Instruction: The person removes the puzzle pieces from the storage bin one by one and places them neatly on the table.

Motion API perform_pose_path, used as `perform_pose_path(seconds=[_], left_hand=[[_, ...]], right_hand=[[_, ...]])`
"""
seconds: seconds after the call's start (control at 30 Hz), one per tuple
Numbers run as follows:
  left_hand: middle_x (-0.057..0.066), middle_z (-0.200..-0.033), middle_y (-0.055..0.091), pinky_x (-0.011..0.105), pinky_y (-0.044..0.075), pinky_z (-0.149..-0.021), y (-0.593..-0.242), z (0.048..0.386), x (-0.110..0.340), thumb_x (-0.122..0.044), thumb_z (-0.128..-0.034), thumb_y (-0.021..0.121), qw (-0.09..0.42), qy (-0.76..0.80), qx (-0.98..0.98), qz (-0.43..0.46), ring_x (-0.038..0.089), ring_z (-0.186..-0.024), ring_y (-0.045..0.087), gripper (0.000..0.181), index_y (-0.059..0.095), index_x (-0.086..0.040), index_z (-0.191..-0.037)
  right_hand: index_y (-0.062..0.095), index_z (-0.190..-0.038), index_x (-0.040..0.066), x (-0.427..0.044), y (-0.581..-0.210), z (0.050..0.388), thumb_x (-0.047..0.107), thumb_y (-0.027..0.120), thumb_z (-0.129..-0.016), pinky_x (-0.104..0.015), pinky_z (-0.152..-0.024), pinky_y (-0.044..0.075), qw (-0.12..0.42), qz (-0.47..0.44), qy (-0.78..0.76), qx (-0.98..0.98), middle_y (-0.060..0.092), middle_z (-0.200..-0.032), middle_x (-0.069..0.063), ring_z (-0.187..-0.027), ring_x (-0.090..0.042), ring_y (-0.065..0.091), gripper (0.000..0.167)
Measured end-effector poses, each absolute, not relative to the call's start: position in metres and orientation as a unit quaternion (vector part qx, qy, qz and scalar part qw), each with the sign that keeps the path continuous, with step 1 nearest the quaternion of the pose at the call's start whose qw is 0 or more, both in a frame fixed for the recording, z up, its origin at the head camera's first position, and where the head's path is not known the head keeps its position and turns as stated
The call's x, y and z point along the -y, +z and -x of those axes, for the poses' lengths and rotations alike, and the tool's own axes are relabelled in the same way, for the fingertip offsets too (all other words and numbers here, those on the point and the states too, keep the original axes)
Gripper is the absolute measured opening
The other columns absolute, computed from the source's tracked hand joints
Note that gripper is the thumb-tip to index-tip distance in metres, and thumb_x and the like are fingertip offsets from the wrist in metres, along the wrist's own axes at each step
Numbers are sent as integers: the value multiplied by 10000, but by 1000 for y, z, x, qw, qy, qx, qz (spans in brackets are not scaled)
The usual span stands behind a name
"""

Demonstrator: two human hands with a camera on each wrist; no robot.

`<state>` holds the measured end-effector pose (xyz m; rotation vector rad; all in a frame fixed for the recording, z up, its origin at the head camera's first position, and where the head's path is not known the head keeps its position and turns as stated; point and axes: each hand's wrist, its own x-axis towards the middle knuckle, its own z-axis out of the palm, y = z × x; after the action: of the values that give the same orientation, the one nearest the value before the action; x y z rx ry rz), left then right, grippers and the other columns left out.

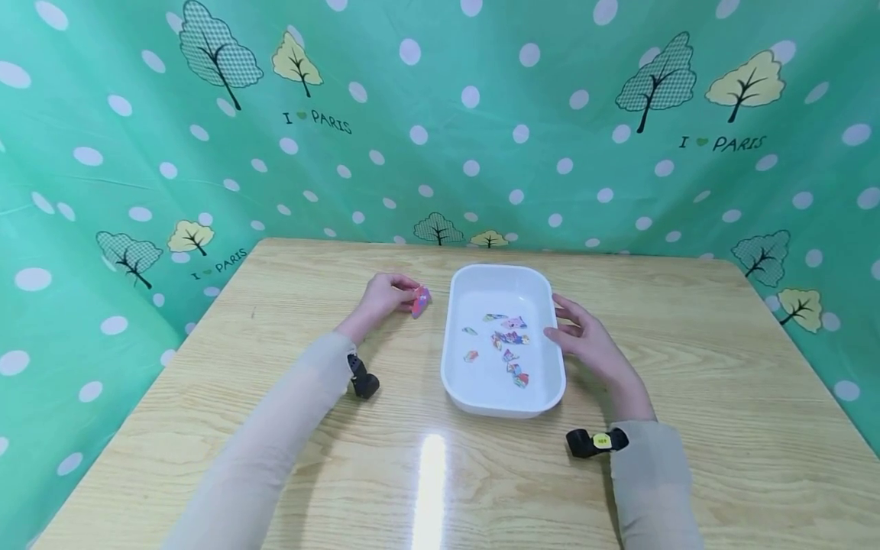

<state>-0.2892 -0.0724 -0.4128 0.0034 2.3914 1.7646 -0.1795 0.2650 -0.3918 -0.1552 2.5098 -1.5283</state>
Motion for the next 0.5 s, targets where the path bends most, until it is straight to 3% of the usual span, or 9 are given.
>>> perform_pose_path(seconds=[0.5], left_hand=[[157,-987,655,224,538,-617,-422,297,76,-37,-827,634,101,581,-807,17,116,-695,626,176,658,21,-991]], right_hand=[[138,-1464,168,-266,-390,179,300,544,-907,-225,-798,494,101,58,-525,-843,304,-1407,-211,-1157,-303,447,701]])
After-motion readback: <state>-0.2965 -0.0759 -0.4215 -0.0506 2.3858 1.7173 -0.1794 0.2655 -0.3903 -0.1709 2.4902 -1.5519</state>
